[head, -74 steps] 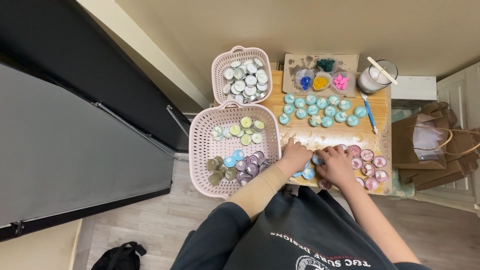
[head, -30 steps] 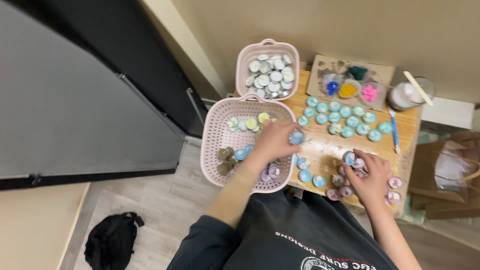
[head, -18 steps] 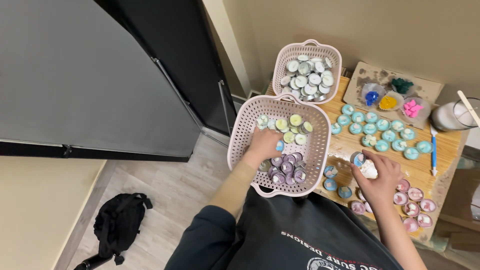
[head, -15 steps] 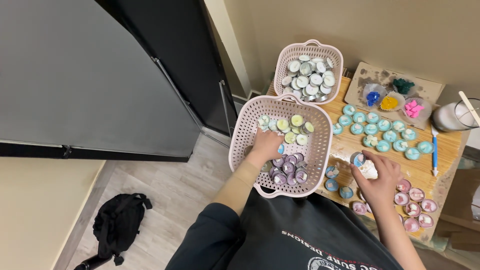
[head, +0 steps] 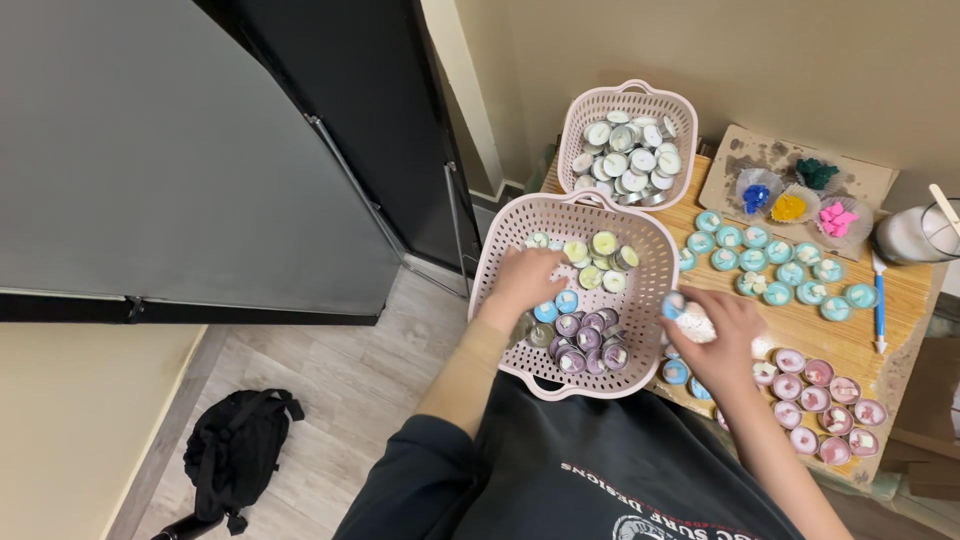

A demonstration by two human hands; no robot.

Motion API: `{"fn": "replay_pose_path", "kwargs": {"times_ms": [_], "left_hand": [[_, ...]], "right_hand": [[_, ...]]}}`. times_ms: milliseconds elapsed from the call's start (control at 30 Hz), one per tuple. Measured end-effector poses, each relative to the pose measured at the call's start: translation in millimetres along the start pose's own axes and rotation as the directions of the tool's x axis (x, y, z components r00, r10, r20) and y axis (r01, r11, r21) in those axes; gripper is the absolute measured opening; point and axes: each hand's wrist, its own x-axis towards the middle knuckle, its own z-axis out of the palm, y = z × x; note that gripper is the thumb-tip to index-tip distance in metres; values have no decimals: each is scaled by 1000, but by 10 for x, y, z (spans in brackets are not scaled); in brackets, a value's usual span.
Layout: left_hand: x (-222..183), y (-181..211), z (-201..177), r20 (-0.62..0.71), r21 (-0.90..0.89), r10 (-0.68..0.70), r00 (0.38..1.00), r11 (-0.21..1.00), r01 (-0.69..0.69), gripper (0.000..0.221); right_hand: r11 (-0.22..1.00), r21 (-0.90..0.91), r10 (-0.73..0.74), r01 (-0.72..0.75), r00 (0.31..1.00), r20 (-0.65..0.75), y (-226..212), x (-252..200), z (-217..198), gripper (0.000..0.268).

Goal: Sorting various colored tealight candles from a table into a plastic basket.

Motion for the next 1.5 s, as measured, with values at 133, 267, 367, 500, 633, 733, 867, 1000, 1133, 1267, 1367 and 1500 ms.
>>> {"fn": "replay_pose_path", "kwargs": {"times_ms": [133, 267, 367, 500, 633, 733, 867, 1000, 1133, 1267, 1367, 1500], "left_hand": [[-255, 28, -590, -172, -152, -82, 982, 987, 56, 27], [-537, -97, -746, -288, -744, -236, 928, 666, -61, 25], [-784, -180, -799, -295, -845, -310, 904, 526, -96, 21], [-1017, -297, -821, -284, -889, -365, 887, 446, -101, 21], [-1160, -303, -926, -283, -888, -415, 865, 454, -73, 21], [-1164, -305, -948, -309, -885, -414, 856, 454, -100, 21], [-1126, -260, -975, -280, -903, -418, 864, 421, -89, 20], [-1013, -233, -892, -264, -901, -373, 889, 425, -89, 21], [-836, -181, -793, -223, -909, -339, 914, 412, -69, 21], [-601, -141, -647, -194, -897, -275, 942, 439, -57, 21], [-423, -79, -519, -156, -896, -238, 959, 443, -36, 21], [-226, 72, -498, -151, -861, -196, 969, 508, -32, 22]], "right_hand": [[996, 36, -83, 78, 984, 160, -415, 434, 379, 50], [980, 26, -194, 196, 922, 336, -688, 803, 905, 47], [978, -16, -171, 208, 845, 507, -682, 906, 1321, 48], [957, -117, -117, 265, 724, 680, -659, 963, 1670, 45], [955, -162, -42, 249, 652, 757, -585, 921, 1851, 39], [940, -166, -89, 298, 683, 725, -540, 922, 1895, 26], [935, -188, -57, 299, 653, 755, -548, 934, 1835, 28], [961, -142, -64, 239, 688, 723, -518, 984, 1484, 36], [976, 204, -143, 72, 923, 358, -336, 919, 481, 36], [981, 118, 142, -152, 986, 85, 207, 347, -294, 20], [934, -159, 341, -319, 930, 139, 582, -241, -403, 25], [866, -434, 374, -246, 896, 239, 854, -787, 3, 39]]}}
